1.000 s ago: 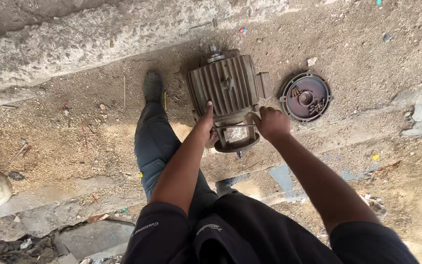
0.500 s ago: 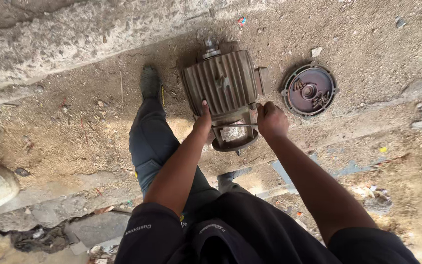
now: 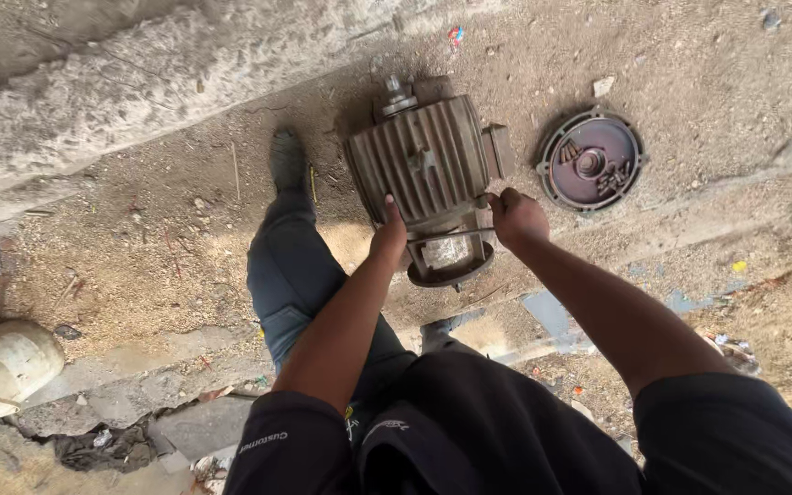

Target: The person kneels on concrete steps outdoors and uses a spanner to loosen and remove bolts from an electric motor housing. They reposition the motor, work on bolts around the frame, and remove the fan cover, setting it on the ground beside the motor with the removed fasteners.

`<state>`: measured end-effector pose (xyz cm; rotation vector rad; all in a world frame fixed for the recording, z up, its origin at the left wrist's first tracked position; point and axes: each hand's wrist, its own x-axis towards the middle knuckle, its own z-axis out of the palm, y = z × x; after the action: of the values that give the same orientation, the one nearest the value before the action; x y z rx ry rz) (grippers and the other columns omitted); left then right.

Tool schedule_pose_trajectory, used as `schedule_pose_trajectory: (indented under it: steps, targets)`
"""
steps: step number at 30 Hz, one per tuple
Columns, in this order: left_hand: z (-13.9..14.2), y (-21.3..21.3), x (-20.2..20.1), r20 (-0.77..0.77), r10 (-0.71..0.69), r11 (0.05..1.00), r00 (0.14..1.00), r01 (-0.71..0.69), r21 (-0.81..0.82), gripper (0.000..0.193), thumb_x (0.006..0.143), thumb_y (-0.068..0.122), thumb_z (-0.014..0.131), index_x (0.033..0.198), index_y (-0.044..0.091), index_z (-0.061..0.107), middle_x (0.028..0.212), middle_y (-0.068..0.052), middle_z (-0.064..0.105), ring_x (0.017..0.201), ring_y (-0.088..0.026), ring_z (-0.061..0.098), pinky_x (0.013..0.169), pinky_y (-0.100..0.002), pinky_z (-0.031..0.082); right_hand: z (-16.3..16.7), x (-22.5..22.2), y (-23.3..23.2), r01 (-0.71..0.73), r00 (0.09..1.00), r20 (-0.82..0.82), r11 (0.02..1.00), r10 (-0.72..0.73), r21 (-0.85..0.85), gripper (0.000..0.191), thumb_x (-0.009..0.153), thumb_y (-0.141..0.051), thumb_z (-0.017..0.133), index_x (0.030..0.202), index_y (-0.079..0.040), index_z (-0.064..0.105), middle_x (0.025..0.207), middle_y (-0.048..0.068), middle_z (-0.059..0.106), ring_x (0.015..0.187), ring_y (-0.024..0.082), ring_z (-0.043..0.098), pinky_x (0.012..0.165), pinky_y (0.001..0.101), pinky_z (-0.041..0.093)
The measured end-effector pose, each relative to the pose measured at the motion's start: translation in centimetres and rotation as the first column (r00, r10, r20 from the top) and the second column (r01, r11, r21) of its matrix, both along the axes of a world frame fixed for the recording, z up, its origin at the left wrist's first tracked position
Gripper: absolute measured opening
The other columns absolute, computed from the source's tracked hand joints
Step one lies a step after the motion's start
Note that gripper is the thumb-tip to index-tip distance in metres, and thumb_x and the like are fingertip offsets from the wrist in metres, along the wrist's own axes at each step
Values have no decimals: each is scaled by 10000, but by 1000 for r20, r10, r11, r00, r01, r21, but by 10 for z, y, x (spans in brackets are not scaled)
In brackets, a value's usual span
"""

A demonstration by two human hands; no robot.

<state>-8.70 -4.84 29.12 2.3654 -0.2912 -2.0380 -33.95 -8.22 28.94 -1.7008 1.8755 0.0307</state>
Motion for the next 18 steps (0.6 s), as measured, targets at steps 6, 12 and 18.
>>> schedule_pose_trajectory:
  steps: [6,12,18]
  targets:
    - [20,-5,6,46,-178,981,983,181,-68,1181,872,858,-15,1550,-29,369,1606,-282,360,1504,-389,354,1196,-494,347,4,5,-2,-24,995,-91,998,30,62,496,1044,-544,508,992,-82,679,940,206,720,870,418,712,754,564,557]
    - [11,-2,4,135,-283,953,949,294,-70,1154,924,797,-55,1496,-63,461,1549,-293,454,1451,-407,446,1178,-486,374,26,20,1,-64,970,-225,989,93,133,475,1053,-526,469,1016,-105,685,908,202,717,844,400,727,695,551,575]
    - [4,-5,7,144,-339,933,930,351,-74,1116,947,760,-54,1481,-70,466,1498,-311,492,1404,-419,479,1149,-491,385,28,22,-3,-87,973,-202,990,109,113,445,1052,-498,484,954,-118,696,852,174,717,777,386,727,677,547,568]
